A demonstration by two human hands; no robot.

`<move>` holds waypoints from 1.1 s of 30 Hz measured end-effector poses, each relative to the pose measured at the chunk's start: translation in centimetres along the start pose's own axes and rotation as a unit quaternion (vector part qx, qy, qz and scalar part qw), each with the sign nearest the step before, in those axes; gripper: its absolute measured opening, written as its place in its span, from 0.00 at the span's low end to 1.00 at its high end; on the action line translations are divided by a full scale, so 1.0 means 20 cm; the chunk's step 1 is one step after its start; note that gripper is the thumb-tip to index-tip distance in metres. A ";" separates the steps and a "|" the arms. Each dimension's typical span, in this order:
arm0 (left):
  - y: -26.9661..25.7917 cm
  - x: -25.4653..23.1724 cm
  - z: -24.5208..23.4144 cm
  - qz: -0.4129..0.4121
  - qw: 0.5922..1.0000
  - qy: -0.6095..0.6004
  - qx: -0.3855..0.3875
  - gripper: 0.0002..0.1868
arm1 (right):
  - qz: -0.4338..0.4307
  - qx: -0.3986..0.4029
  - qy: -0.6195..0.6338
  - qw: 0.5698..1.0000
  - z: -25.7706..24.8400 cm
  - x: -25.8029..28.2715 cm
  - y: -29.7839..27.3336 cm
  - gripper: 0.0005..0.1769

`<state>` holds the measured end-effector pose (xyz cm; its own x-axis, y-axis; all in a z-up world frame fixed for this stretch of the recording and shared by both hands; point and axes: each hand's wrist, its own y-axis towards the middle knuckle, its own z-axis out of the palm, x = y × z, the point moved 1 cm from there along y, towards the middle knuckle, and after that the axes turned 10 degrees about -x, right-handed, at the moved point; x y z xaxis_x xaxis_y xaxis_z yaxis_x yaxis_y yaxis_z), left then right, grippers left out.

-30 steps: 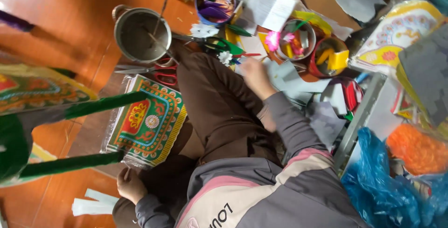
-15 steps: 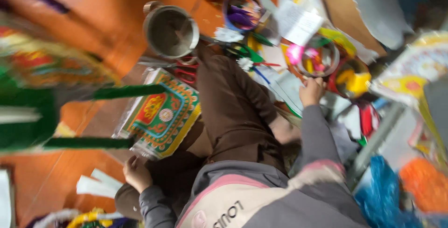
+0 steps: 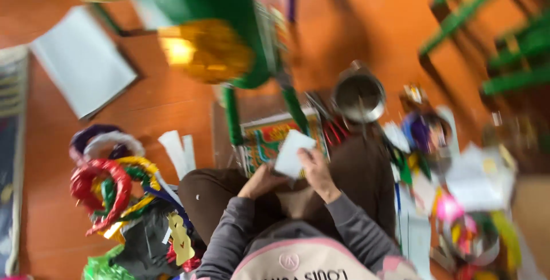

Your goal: Decorating traditional paper-mache horse figures with colorful paper and foil

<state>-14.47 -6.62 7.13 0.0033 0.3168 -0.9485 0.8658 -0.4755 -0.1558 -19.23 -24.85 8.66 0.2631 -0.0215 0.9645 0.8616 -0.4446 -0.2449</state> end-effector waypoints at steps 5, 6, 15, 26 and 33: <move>-0.08 0.47 -0.03 -0.140 0.975 -0.134 -0.111 0.13 | -0.260 -0.185 -0.403 0.858 -0.25 0.36 0.29 0.15; -0.07 0.53 -0.04 -0.128 0.974 -0.137 -0.126 0.13 | -0.278 -0.182 -0.398 0.855 -0.33 0.11 0.46 0.15; 0.13 0.83 0.04 -0.226 0.937 -0.220 -0.152 0.24 | -0.093 -0.024 -0.630 0.771 -0.84 -0.24 0.91 0.25; 0.33 0.71 -0.05 -0.166 0.957 -0.173 -0.165 0.28 | 0.151 -0.162 0.021 0.975 -0.28 -0.11 0.23 0.18; 0.21 0.86 0.08 -0.247 0.896 -0.238 -0.280 0.25 | 0.184 -0.206 0.236 0.932 -0.21 -0.13 0.19 0.17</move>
<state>-11.57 -4.56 -10.30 -0.5492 -0.0749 -0.8323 0.8181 0.1552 -0.5537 -18.52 -30.13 5.56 0.2050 -0.5885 0.7821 0.4852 -0.6328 -0.6034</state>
